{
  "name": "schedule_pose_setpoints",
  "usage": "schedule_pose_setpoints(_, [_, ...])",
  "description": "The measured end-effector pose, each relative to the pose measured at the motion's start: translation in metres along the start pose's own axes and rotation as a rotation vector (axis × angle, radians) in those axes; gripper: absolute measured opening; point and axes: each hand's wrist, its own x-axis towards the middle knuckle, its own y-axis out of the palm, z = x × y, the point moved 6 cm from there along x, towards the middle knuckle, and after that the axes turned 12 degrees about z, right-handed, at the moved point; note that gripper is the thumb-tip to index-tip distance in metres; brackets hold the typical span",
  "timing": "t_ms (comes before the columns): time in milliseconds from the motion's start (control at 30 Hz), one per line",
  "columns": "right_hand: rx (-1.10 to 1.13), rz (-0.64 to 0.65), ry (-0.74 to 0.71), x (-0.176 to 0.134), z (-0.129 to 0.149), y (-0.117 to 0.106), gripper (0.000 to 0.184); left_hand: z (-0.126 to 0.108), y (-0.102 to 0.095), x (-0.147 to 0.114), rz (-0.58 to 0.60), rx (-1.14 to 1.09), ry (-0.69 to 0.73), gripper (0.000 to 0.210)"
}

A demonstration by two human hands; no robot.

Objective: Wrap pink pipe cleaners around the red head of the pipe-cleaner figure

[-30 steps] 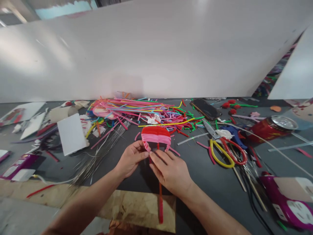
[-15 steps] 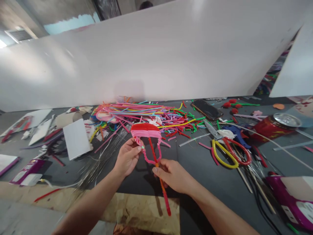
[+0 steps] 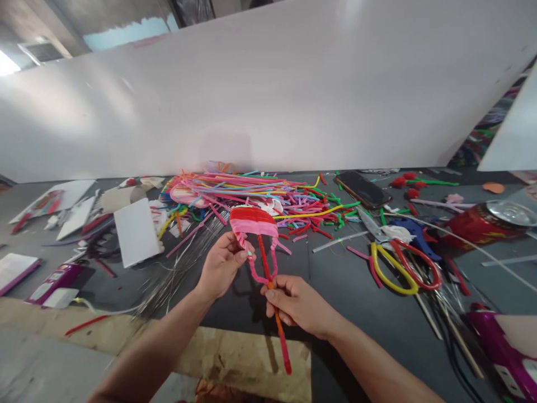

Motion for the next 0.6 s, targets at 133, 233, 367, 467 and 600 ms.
schedule_pose_setpoints(133, [-0.003,0.018,-0.002,0.002,-0.002,0.004,0.042,0.003,0.003,-0.002,-0.026,-0.063,-0.018,0.028])
schedule_pose_setpoints(233, [0.002,0.031,-0.011,0.003,-0.004,0.007,0.042,0.005,0.009,-0.003,-0.016,-0.204,-0.072,0.033])
schedule_pose_setpoints(367, [-0.004,0.033,-0.031,0.004,-0.006,0.009,0.043,0.008,0.020,-0.004,0.048,-0.354,-0.162,0.039])
schedule_pose_setpoints(467, [-0.016,0.012,-0.050,0.006,-0.006,0.010,0.043,0.007,0.024,-0.005,0.078,-0.386,-0.144,0.034])
schedule_pose_setpoints(600, [-0.046,-0.046,-0.064,0.007,-0.006,0.009,0.046,0.005,0.023,-0.005,0.080,-0.383,-0.111,0.028])
